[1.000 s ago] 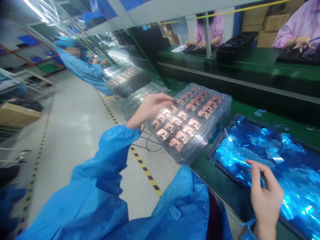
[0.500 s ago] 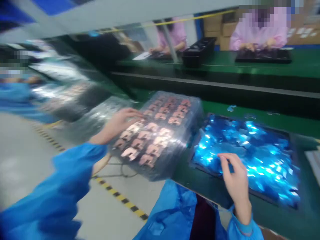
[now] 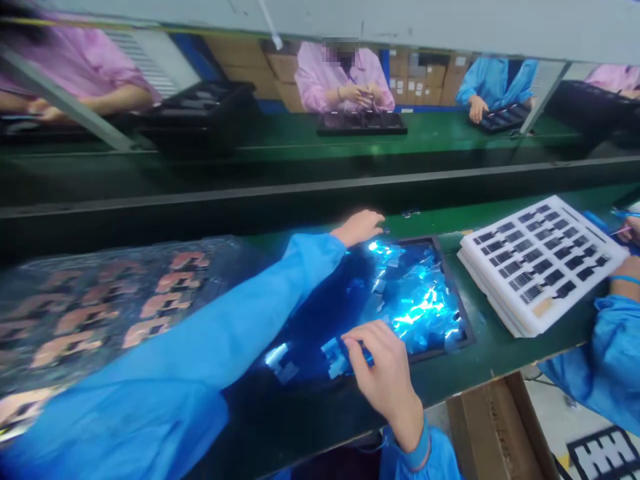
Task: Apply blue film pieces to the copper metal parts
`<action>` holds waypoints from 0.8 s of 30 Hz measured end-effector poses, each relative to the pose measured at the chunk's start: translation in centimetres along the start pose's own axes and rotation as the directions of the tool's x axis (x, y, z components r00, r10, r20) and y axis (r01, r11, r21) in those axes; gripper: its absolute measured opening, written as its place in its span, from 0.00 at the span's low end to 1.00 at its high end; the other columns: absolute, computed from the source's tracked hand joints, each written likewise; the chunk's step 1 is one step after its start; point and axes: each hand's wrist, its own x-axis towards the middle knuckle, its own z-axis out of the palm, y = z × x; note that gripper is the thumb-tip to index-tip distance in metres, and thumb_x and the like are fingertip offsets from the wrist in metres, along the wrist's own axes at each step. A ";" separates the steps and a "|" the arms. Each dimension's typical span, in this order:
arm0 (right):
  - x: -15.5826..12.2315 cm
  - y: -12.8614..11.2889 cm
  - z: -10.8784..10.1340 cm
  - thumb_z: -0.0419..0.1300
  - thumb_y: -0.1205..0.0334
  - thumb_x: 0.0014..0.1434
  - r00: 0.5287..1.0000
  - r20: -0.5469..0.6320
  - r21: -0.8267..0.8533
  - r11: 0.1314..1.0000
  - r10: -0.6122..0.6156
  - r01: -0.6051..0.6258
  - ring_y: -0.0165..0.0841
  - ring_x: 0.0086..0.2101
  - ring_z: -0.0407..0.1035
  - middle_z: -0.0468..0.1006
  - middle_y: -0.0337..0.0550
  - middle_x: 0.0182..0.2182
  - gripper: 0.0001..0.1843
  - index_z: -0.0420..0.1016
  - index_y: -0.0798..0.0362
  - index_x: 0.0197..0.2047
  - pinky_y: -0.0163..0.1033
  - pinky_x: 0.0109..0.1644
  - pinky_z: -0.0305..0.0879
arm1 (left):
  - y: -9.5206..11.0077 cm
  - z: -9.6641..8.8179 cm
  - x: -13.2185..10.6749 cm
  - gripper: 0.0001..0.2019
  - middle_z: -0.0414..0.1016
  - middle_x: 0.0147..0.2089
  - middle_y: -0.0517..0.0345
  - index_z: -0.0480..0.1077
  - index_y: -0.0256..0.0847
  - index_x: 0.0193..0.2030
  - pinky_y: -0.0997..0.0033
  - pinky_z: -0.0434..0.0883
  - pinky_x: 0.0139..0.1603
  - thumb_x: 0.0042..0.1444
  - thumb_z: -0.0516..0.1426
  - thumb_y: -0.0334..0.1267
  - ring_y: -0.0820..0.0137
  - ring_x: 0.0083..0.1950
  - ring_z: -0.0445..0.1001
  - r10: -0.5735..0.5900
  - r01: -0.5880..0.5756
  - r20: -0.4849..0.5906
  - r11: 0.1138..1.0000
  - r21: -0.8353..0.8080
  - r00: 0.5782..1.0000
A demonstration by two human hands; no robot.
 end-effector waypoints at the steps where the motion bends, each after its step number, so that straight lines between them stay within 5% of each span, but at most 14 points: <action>1: -0.2 0.0 -0.5 0.57 0.63 0.78 1.000 -0.014 -0.008 1.000 0.008 -0.008 0.39 0.43 0.81 0.87 0.45 0.41 0.12 0.82 0.48 0.47 0.45 0.50 0.75 | 0.3 1.2 1.4 0.11 0.82 0.54 0.41 0.82 0.38 0.50 0.57 0.72 0.66 0.61 0.65 0.31 0.50 0.62 0.77 -0.021 0.022 0.006 1.000 -0.008 1.000; 4: -0.6 0.3 -1.9 0.58 0.63 0.78 0.997 -0.074 -0.032 0.999 0.035 -0.037 0.38 0.42 0.81 0.87 0.44 0.41 0.11 0.82 0.48 0.47 0.45 0.49 0.75 | -0.5 3.2 3.3 0.10 0.81 0.53 0.37 0.82 0.35 0.45 0.55 0.74 0.62 0.55 0.68 0.27 0.46 0.60 0.78 -0.062 0.062 0.014 0.998 -0.027 0.998; 8: -0.7 0.9 -2.9 0.58 0.63 0.78 0.991 -0.121 -0.059 0.997 0.050 -0.057 0.37 0.41 0.80 0.87 0.43 0.40 0.11 0.82 0.48 0.46 0.43 0.48 0.74 | -1.5 2.9 5.9 0.05 0.83 0.44 0.46 0.82 0.36 0.41 0.59 0.76 0.55 0.58 0.70 0.30 0.53 0.50 0.82 -0.071 0.078 0.073 0.993 -0.089 0.995; 15: -2.3 1.1 -3.6 0.58 0.66 0.77 0.975 -0.216 -0.068 0.995 0.051 -0.067 0.36 0.41 0.81 0.87 0.42 0.40 0.12 0.83 0.47 0.46 0.39 0.47 0.77 | 4.6 3.9 12.0 0.14 0.80 0.58 0.47 0.77 0.37 0.57 0.51 0.81 0.59 0.72 0.64 0.44 0.59 0.56 0.81 -0.014 0.029 0.080 0.981 -0.193 0.997; 20: -3.0 1.3 -4.5 0.59 0.63 0.77 0.946 -0.317 -0.104 0.989 0.069 -0.107 0.37 0.38 0.82 0.86 0.43 0.37 0.13 0.83 0.48 0.41 0.37 0.44 0.78 | 7.9 4.4 11.5 0.17 0.76 0.63 0.45 0.75 0.39 0.62 0.48 0.80 0.61 0.72 0.64 0.44 0.56 0.60 0.79 -0.033 0.041 0.034 0.964 -0.262 0.999; 24: -2.9 1.8 -4.7 0.59 0.59 0.77 0.944 -0.328 -0.125 0.989 0.036 -0.081 0.38 0.38 0.83 0.87 0.44 0.37 0.14 0.85 0.48 0.40 0.36 0.43 0.80 | 9.5 2.2 8.8 0.17 0.76 0.63 0.45 0.75 0.40 0.63 0.51 0.81 0.59 0.73 0.63 0.45 0.58 0.58 0.79 0.013 -0.030 -0.049 0.929 -0.369 0.999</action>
